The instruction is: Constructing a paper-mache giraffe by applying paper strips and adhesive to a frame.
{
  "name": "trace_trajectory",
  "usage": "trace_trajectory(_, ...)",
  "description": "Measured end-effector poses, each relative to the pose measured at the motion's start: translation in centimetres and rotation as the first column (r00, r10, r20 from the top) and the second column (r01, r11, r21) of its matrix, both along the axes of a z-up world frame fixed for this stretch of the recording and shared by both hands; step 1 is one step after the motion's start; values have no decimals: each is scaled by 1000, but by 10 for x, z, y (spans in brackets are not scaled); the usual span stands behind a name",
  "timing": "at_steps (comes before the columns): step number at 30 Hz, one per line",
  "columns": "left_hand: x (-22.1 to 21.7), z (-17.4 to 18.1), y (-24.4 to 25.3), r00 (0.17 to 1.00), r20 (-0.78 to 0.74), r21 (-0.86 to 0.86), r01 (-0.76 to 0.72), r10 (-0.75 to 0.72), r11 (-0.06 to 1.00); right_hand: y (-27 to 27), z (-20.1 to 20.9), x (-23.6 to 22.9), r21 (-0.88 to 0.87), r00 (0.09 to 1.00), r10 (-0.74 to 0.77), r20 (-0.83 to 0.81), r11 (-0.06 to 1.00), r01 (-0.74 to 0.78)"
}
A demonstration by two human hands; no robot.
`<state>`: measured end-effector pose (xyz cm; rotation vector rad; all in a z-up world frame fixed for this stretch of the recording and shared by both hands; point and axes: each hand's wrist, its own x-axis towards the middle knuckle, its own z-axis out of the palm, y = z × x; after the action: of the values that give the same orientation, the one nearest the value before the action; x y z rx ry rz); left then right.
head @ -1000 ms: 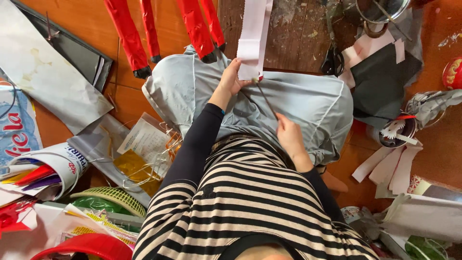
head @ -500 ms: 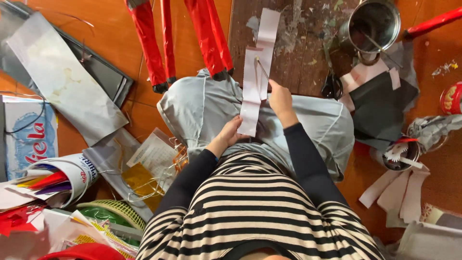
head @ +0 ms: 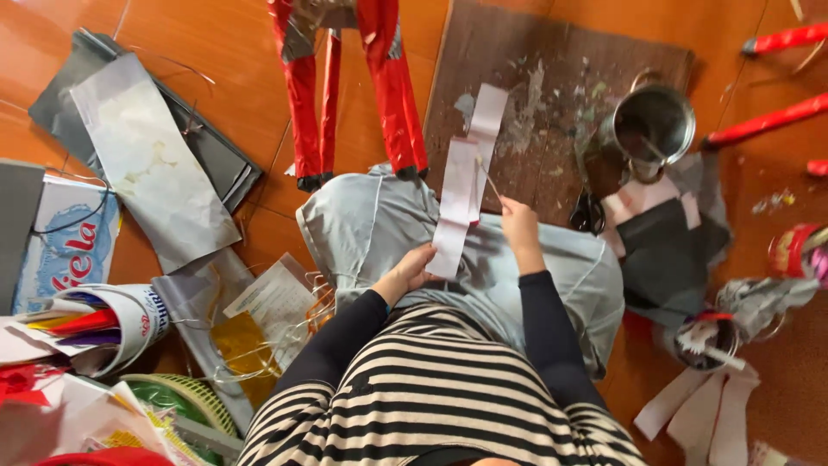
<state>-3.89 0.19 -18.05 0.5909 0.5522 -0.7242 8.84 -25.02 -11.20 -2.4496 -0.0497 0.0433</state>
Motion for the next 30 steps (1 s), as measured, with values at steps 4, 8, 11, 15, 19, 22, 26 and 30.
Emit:
trace_trajectory(4,11,-3,-1,999,-33,-29,2,-3,1000,-71,17,33,373,983,-169,-74,909,184)
trace_trajectory(8,36,30,4,997,-81,-70,7,-13,998,-144,54,89,715,883,-325,-339,522,466)
trace_trajectory(11,69,17,-7,998,37,-109,-51,55,993,-230,12,141,851,861,-253,-440,188,490)
trace_trajectory(15,112,63,-27,981,146,-128,-106,124,986,-166,57,107,893,880,-151,-450,-74,443)
trace_trajectory(19,145,121,-49,965,200,-127,-146,170,981,-31,135,25,952,839,463,-286,35,305)
trace_trajectory(22,156,132,-57,951,270,-120,-121,150,985,17,137,-5,916,933,315,-176,399,38)
trace_trajectory(26,146,148,-39,912,409,-125,25,28,992,19,136,-5,884,999,-21,-50,465,54)
trace_trajectory(30,143,103,20,924,381,-106,24,19,994,7,195,-10,976,996,-47,-72,201,80)
